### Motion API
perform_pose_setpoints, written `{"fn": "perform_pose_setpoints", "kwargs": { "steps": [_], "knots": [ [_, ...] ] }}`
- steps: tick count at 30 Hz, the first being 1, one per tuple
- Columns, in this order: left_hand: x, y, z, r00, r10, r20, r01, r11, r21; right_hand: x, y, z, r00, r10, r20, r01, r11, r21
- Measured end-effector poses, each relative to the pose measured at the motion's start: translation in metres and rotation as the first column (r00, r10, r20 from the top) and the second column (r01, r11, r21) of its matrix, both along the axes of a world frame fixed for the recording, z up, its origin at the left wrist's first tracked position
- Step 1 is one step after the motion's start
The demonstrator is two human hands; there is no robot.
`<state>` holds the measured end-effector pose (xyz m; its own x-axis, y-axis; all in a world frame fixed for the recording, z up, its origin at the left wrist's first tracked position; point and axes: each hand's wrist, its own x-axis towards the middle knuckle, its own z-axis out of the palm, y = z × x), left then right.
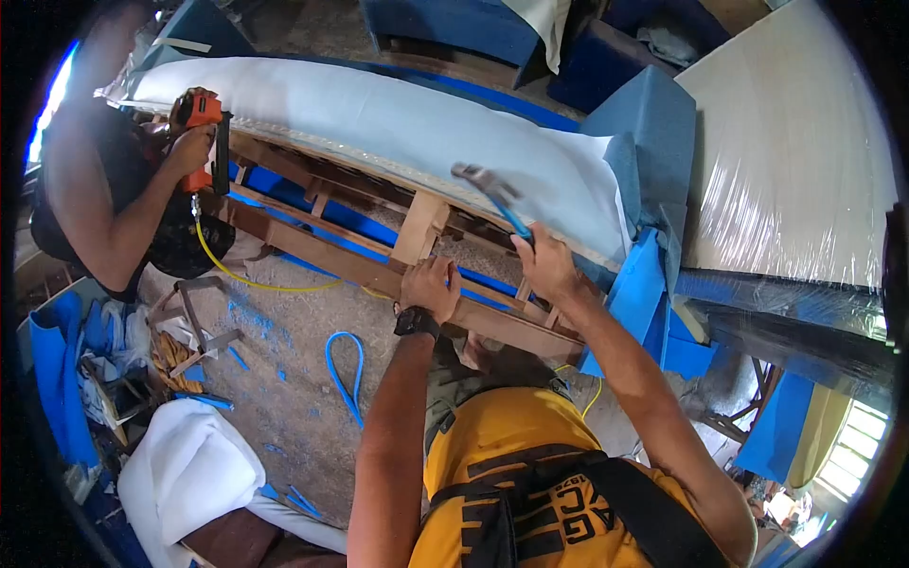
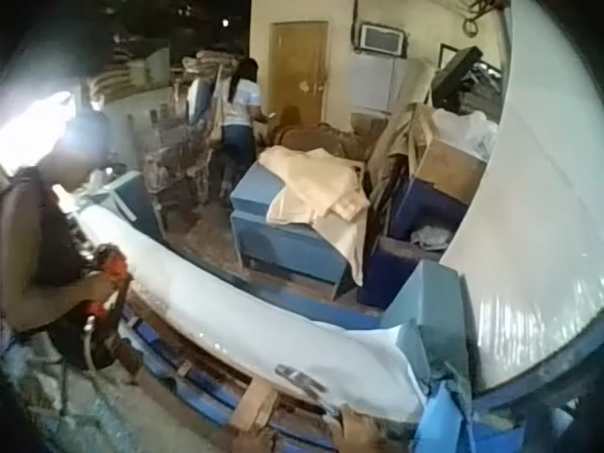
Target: Applying foam and fabric upholstery to a wooden furniture frame using a staple gun and hammer.
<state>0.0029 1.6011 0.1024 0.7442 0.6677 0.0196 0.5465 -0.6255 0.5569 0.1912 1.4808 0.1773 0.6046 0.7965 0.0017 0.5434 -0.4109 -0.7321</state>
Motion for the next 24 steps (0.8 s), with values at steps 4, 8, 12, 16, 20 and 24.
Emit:
{"fn": "perform_pose_setpoints", "kwargs": {
  "steps": [4, 8, 12, 16, 20, 24],
  "knots": [
    [0.002, 0.002, -0.002, 1.000, 0.016, -0.023, -0.015, 1.000, 0.011, 0.008, 0.009, 0.003, 0.961, 0.166, 0.219, -0.111, 0.963, -0.244],
    [0.000, 0.000, -0.001, 1.000, 0.006, -0.026, -0.006, 1.000, -0.006, 0.008, 0.011, 0.003, 0.996, 0.060, 0.073, -0.053, 0.995, -0.086],
    [0.000, 0.001, 0.001, 0.999, -0.006, -0.045, 0.006, 1.000, -0.018, 0.008, 0.025, -0.002, 0.981, 0.077, 0.176, -0.081, 0.997, 0.014],
    [-0.001, 0.000, -0.001, 1.000, 0.003, -0.024, -0.004, 0.999, -0.043, 0.008, 0.030, -0.003, 0.972, 0.160, 0.170, -0.117, 0.964, -0.241],
    [0.000, -0.001, -0.001, 1.000, 0.005, -0.023, -0.006, 1.000, -0.027, 0.001, 0.033, 0.000, 0.995, 0.094, -0.034, -0.094, 0.995, -0.022],
    [0.001, 0.000, 0.002, 1.000, 0.001, -0.026, -0.002, 0.999, -0.044, 0.002, 0.046, 0.004, 0.949, 0.211, 0.236, -0.123, 0.932, -0.340]
  ]
}}
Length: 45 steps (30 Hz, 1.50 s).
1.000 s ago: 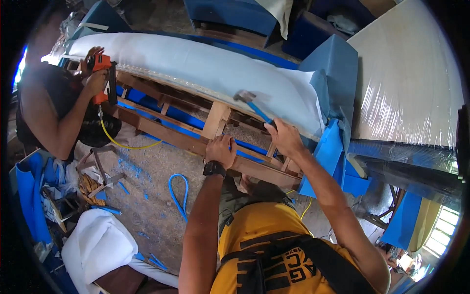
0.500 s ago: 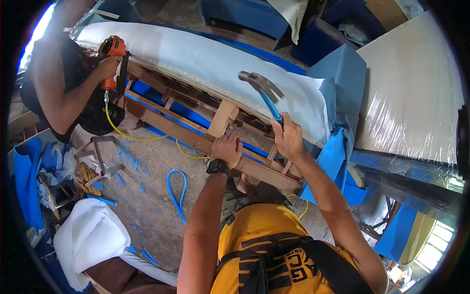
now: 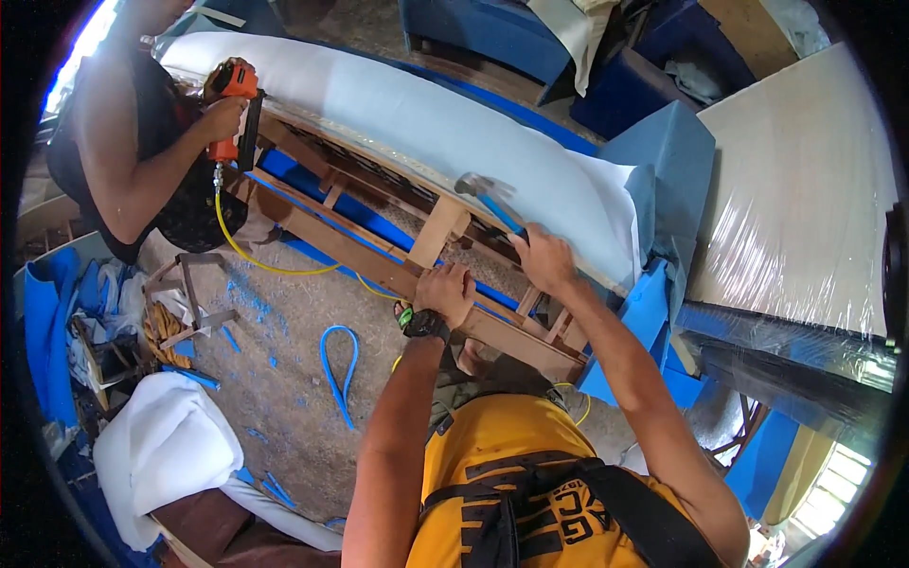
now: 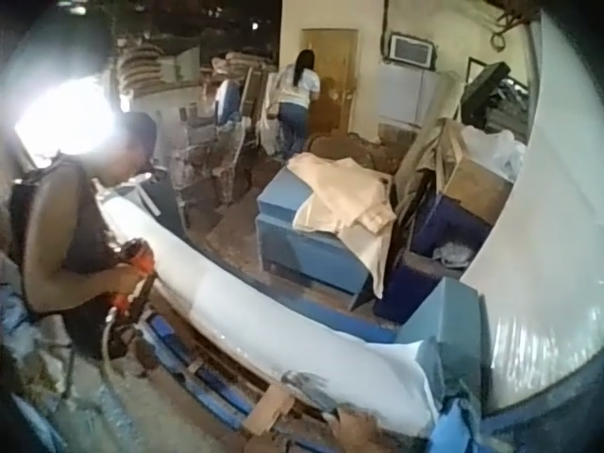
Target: Applying foam and fabric upholstery to a wooden furniture frame using a staple gun and hammer.
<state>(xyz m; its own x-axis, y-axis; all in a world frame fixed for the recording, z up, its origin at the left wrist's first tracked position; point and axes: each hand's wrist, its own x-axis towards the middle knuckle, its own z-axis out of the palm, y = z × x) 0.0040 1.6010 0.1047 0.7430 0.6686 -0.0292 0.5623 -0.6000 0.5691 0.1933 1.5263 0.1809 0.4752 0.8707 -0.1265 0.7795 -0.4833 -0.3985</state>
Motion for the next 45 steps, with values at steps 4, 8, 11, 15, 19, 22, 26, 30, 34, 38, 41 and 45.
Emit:
{"fn": "perform_pose_setpoints", "kwargs": {
  "steps": [4, 8, 11, 15, 19, 22, 26, 30, 34, 38, 41, 45],
  "knots": [
    [0.000, 0.000, 0.000, 0.999, 0.000, 0.033, -0.001, 1.000, 0.030, -0.002, 0.006, 0.004, 0.980, -0.067, -0.185, 0.051, 0.995, -0.091],
    [-0.001, 0.000, -0.002, 0.999, -0.010, 0.042, 0.009, 1.000, 0.021, -0.007, 0.015, 0.000, 0.986, -0.057, -0.154, 0.074, 0.991, 0.108],
    [-0.001, 0.000, -0.001, 1.000, -0.012, 0.013, 0.012, 1.000, 0.029, -0.006, 0.020, -0.003, 0.999, 0.011, -0.053, -0.008, 0.998, 0.067],
    [-0.001, 0.000, -0.001, 0.999, -0.002, 0.050, -0.001, 0.999, 0.052, -0.007, 0.021, -0.002, 0.961, -0.068, -0.267, 0.093, 0.992, 0.080],
    [-0.001, -0.001, -0.006, 1.000, -0.016, 0.012, 0.016, 0.999, 0.051, -0.009, 0.032, -0.001, 0.978, -0.084, -0.190, 0.095, 0.994, 0.048],
    [0.000, 0.000, -0.011, 1.000, 0.009, -0.008, -0.009, 0.993, 0.114, -0.009, 0.022, -0.004, 1.000, 0.022, -0.018, -0.021, 0.999, 0.043],
    [0.003, 0.001, -0.014, 0.995, -0.001, 0.095, -0.012, 0.989, 0.144, -0.029, -0.061, -0.006, 0.982, 0.027, -0.187, -0.007, 0.994, 0.109],
    [-0.002, 0.002, -0.006, 0.997, -0.039, 0.062, 0.029, 0.987, 0.157, -0.052, -0.176, -0.001, 0.982, -0.132, -0.132, 0.141, 0.988, 0.063],
    [0.000, 0.003, -0.003, 0.996, -0.055, 0.064, 0.044, 0.986, 0.161, -0.042, -0.237, 0.008, 0.921, -0.384, -0.067, 0.390, 0.899, 0.201],
    [0.000, 0.003, -0.003, 0.999, -0.050, -0.005, 0.050, 0.986, 0.159, -0.030, -0.257, 0.024, 0.814, -0.540, -0.214, 0.576, 0.798, 0.177],
    [0.000, 0.003, -0.004, 0.998, -0.056, 0.005, 0.055, 0.987, 0.152, -0.034, -0.259, 0.029, 0.792, -0.569, -0.223, 0.611, 0.749, 0.258],
    [0.000, 0.004, -0.006, 0.999, -0.016, -0.033, 0.021, 0.989, 0.147, -0.031, -0.252, 0.021, 0.860, -0.506, -0.064, 0.508, 0.837, 0.203]
  ]
}}
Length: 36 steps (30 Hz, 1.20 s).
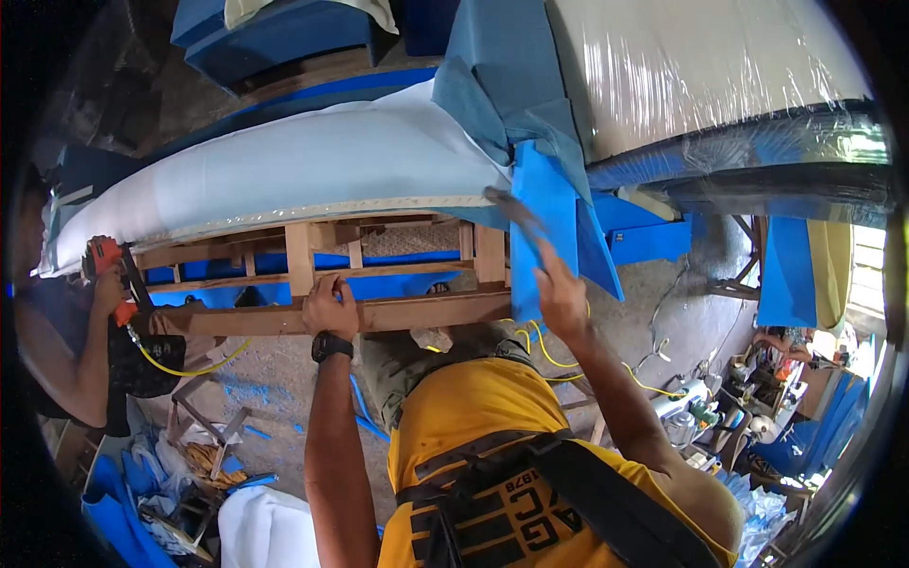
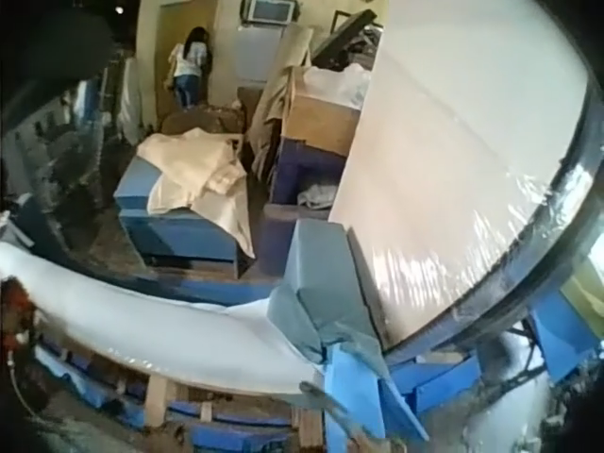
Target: Applying foam and fabric upholstery to a wooden furniture frame using a staple gun and hammer.
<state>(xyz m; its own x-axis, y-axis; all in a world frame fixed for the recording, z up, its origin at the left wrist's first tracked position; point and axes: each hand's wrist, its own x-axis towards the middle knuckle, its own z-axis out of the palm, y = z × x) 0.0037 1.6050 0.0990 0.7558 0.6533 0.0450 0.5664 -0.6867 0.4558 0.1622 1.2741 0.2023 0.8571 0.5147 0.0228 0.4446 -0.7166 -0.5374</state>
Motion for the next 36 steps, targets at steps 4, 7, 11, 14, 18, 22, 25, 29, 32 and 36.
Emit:
{"fn": "perform_pose_setpoints", "kwargs": {
  "steps": [4, 7, 11, 14, 18, 22, 25, 29, 32, 36],
  "knots": [
    [0.001, -0.001, 0.000, 0.999, 0.017, -0.036, -0.019, 0.999, -0.048, 0.010, 0.004, -0.001, 0.979, -0.062, -0.194, 0.084, 0.990, 0.109],
    [0.003, -0.001, 0.001, 0.999, 0.033, -0.031, -0.033, 0.999, 0.018, 0.008, 0.000, 0.007, 0.974, -0.122, -0.194, 0.173, 0.946, 0.276],
    [0.001, 0.000, -0.003, 1.000, 0.020, -0.018, -0.020, 1.000, 0.003, 0.008, -0.004, -0.003, 0.996, -0.047, 0.075, 0.022, 0.951, 0.308],
    [-0.002, -0.002, -0.016, 0.999, 0.027, 0.030, -0.025, 0.996, -0.084, 0.017, -0.006, -0.027, 0.989, -0.042, -0.140, 0.020, 0.988, -0.150],
    [-0.003, 0.002, -0.026, 0.994, 0.059, 0.095, -0.046, 0.990, -0.130, 0.007, -0.009, -0.039, 0.986, -0.030, -0.162, 0.045, 0.995, 0.086],
    [-0.004, -0.001, -0.015, 1.000, 0.023, 0.002, -0.023, 0.996, -0.082, -0.014, 0.018, -0.020, 0.937, -0.030, -0.347, 0.161, 0.920, 0.357],
    [0.000, -0.003, -0.002, 0.999, 0.015, -0.052, -0.021, 0.994, -0.110, -0.012, 0.058, -0.001, 0.912, 0.092, -0.400, 0.110, 0.885, 0.453],
    [-0.002, -0.002, 0.008, 0.993, -0.095, 0.069, 0.104, 0.985, -0.140, -0.016, 0.102, 0.015, 0.779, 0.193, -0.597, 0.165, 0.855, 0.492],
    [-0.016, 0.010, 0.010, 0.902, -0.140, 0.409, 0.194, 0.977, -0.094, -0.035, 0.122, 0.017, 0.845, 0.236, -0.480, 0.099, 0.813, 0.574],
    [-0.062, 0.083, 0.016, 0.869, -0.077, 0.488, 0.086, 0.996, 0.004, -0.058, 0.151, 0.014, 0.932, 0.250, -0.263, -0.061, 0.822, 0.566]
  ]
}}
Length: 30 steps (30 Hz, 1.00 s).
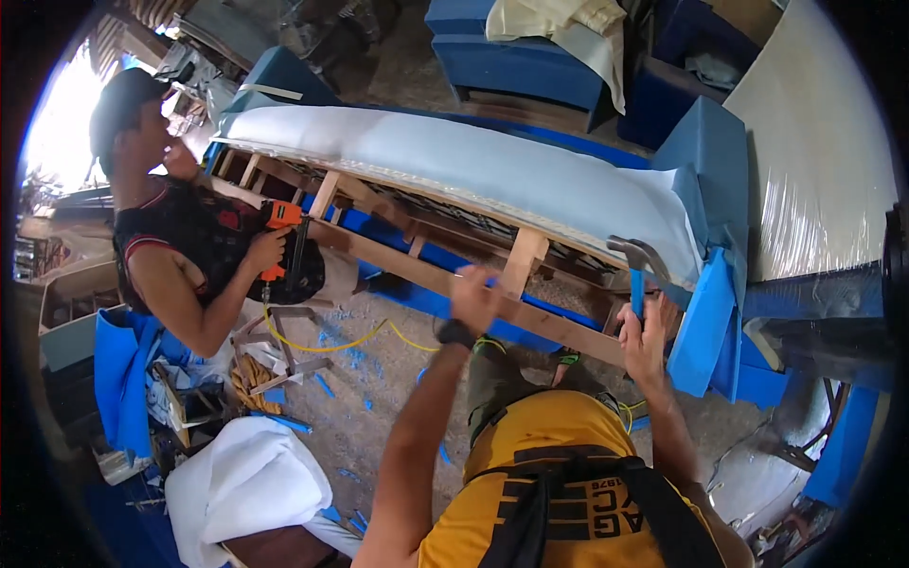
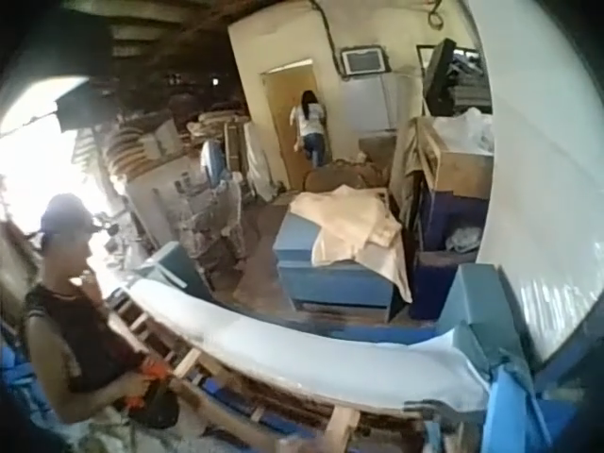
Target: Applying foam and fabric upholstery to a wooden furniture frame using a staple gun and hammer.
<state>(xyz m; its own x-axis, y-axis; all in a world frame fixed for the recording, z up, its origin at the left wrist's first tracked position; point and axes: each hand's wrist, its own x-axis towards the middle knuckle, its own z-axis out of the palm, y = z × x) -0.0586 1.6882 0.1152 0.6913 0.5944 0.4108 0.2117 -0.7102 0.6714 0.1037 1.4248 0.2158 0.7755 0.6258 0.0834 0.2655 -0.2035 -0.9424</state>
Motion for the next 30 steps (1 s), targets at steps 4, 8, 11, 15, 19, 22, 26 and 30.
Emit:
{"fn": "perform_pose_setpoints", "kwargs": {
  "steps": [4, 8, 11, 15, 19, 22, 26, 30],
  "knots": [
    [-0.043, 0.127, 0.001, 0.987, 0.153, -0.058, -0.155, 0.988, -0.022, -0.024, 0.046, 0.003, 0.999, 0.024, 0.042, -0.019, 0.994, -0.111],
    [-0.062, 0.223, -0.007, 0.962, 0.207, -0.178, -0.189, 0.976, 0.112, -0.042, 0.108, 0.010, 0.931, 0.069, 0.358, -0.058, 0.998, -0.039],
    [-0.067, 0.247, -0.015, 0.840, 0.289, -0.459, -0.295, 0.954, 0.061, -0.039, 0.148, 0.005, 0.948, 0.143, 0.286, -0.084, 0.975, -0.207],
    [-0.061, 0.239, -0.023, 0.799, 0.350, -0.490, -0.303, 0.937, 0.174, -0.035, 0.182, -0.007, 0.886, 0.235, 0.399, -0.155, 0.963, -0.222],
    [-0.061, 0.234, -0.019, 0.733, 0.383, -0.562, -0.351, 0.921, 0.171, -0.018, 0.230, -0.011, 0.825, 0.405, 0.394, -0.229, 0.877, -0.421],
    [-0.058, 0.235, -0.012, 0.749, 0.395, -0.532, -0.367, 0.916, 0.164, -0.011, 0.252, 0.003, 0.772, 0.443, 0.455, -0.217, 0.857, -0.467],
    [-0.058, 0.231, -0.005, 0.737, 0.396, -0.548, -0.349, 0.917, 0.193, -0.013, 0.251, 0.016, 0.735, 0.342, 0.585, -0.224, 0.937, -0.267],
    [-0.057, 0.228, 0.002, 0.753, 0.401, -0.522, -0.367, 0.914, 0.172, -0.002, 0.265, 0.000, 0.628, 0.487, 0.607, -0.186, 0.852, -0.490]
  ]
}}
